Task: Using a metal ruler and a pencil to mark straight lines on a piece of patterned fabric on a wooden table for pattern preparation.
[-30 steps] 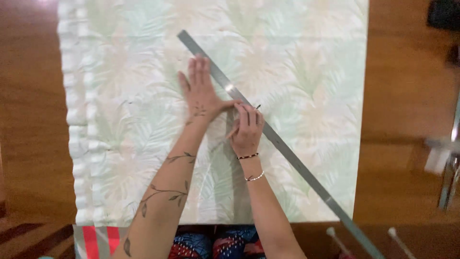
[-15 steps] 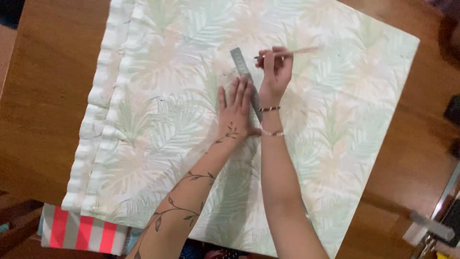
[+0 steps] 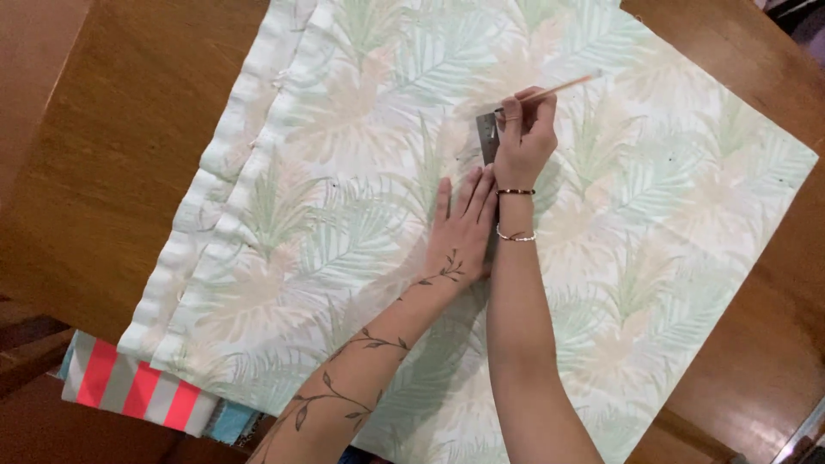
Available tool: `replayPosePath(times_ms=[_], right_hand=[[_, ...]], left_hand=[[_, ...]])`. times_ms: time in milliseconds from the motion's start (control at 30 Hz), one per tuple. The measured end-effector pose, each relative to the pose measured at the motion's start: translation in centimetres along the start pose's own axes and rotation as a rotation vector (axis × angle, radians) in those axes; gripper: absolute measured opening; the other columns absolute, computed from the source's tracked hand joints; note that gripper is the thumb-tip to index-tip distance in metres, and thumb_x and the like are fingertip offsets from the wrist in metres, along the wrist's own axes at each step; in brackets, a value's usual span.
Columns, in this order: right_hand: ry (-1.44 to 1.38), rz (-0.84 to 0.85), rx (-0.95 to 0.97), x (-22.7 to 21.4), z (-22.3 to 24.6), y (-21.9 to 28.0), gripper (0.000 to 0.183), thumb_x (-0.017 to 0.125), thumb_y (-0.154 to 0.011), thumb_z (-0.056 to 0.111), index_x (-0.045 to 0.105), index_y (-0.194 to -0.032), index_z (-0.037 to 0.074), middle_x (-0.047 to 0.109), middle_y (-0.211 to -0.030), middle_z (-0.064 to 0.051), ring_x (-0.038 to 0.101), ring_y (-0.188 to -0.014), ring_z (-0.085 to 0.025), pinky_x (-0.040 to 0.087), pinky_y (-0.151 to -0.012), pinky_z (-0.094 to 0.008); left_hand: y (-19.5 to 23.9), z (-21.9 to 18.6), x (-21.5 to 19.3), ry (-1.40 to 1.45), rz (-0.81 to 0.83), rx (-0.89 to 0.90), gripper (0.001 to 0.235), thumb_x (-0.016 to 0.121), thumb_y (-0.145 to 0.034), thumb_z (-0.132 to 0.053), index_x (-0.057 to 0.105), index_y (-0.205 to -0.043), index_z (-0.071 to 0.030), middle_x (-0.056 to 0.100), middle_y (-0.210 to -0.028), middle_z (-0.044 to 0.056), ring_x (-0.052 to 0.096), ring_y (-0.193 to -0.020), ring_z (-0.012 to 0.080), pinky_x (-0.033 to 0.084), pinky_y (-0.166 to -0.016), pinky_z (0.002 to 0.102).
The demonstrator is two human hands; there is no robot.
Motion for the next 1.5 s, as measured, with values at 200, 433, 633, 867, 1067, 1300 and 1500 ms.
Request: replayPosePath(times_ms=[200,433,633,867,1067,1300,1500], right_hand=[[0.152,-0.065,-0.078,-0.1,-2.2,0.0,0.017,0.062,-0.105,0.029,0.057,-0.101,0.013,0.067,-0.079,-0.006,0.069,-0.069,-0.015,0.061,-0.065,-0.028],[0.174,-0.072,-0.1,-0.1,-2.1,0.0,0.018,0.064,-0.104,0.03,0.058,-0.099,0.014,0.068,-0.078,-0.006,0.069,-0.068,-0.015,0.061,-0.065,-0.028],[0.152,-0.08,-0.082,0.0,-1.8,0.0,0.017,0.065,-0.102,0.028,0.058,-0.098,0.013,0.068,-0.078,-0.007,0.069,-0.068,-0.015,0.062,-0.066,-0.028],[0.14,-0.066,-0.081,-0.2,-2.4,0.0,0.018,0.065,-0.102,0.03,0.059,-0.1,0.014,0.068,-0.079,-0.008,0.069,-0.069,-0.016,0.062,-0.066,-0.029],[0.131,-0.072,-0.083,0.0,-2.1,0.1,0.018,0.063,-0.103,0.03,0.058,-0.099,0.014,0.067,-0.08,-0.008,0.069,-0.069,-0.016,0.062,-0.068,-0.03],[0.135,-0.065,-0.103,-0.2,-1.8,0.0,0.016,0.062,-0.103,0.029,0.058,-0.1,0.014,0.068,-0.082,-0.008,0.07,-0.07,-0.017,0.062,-0.066,-0.029],[-0.154,-0.119,-0.061,-2.8,-0.3,1.7,0.013,0.067,-0.099,0.019,0.059,-0.102,0.009,0.066,-0.095,-0.007,0.067,-0.085,-0.017,0.061,-0.078,-0.026]], left_hand=[[0.3,0.0,-2.3,0.119,0.132,-0.029,0.118,0.084,-0.064,-0.033,0.018,-0.159,-0.008,0.006,-0.169,0.009,0.001,-0.157,0.0266,-0.002,-0.128,0.054],[0.3,0.0,-2.8,0.127,0.13,-0.037,0.109,0.081,-0.069,-0.031,0.022,-0.158,-0.008,0.007,-0.169,0.009,0.003,-0.157,0.0265,-0.002,-0.128,0.054],[0.4,-0.1,-2.9,0.109,0.115,-0.029,0.108,0.079,-0.071,-0.031,0.021,-0.159,-0.007,0.006,-0.17,0.01,0.002,-0.157,0.0268,-0.003,-0.128,0.054],[0.3,0.0,-1.9,0.119,0.121,-0.019,0.119,0.086,-0.063,-0.038,0.021,-0.158,-0.006,0.008,-0.169,0.011,0.002,-0.157,0.0283,-0.004,-0.128,0.055],[0.0,0.0,-1.6,0.147,0.136,-0.033,0.12,0.087,-0.062,-0.039,0.022,-0.158,-0.007,0.01,-0.169,0.01,0.003,-0.157,0.026,-0.004,-0.129,0.053],[0.2,0.1,-0.6,0.129,0.143,-0.031,0.115,0.083,-0.066,-0.032,0.02,-0.159,-0.008,0.006,-0.169,0.009,0.001,-0.157,0.0261,-0.004,-0.129,0.053],[0.2,0.1,1.3,0.0,-0.012,0.03,0.122,0.076,-0.072,-0.064,0.013,-0.162,-0.009,0.004,-0.17,0.009,0.005,-0.157,0.0274,0.001,-0.125,0.059]])
Point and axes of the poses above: each hand's wrist, its own y-axis away from the middle knuckle, its own x-axis out of the palm, z = x × y, the point moved 2 cm from there along -y, towards the middle knuckle
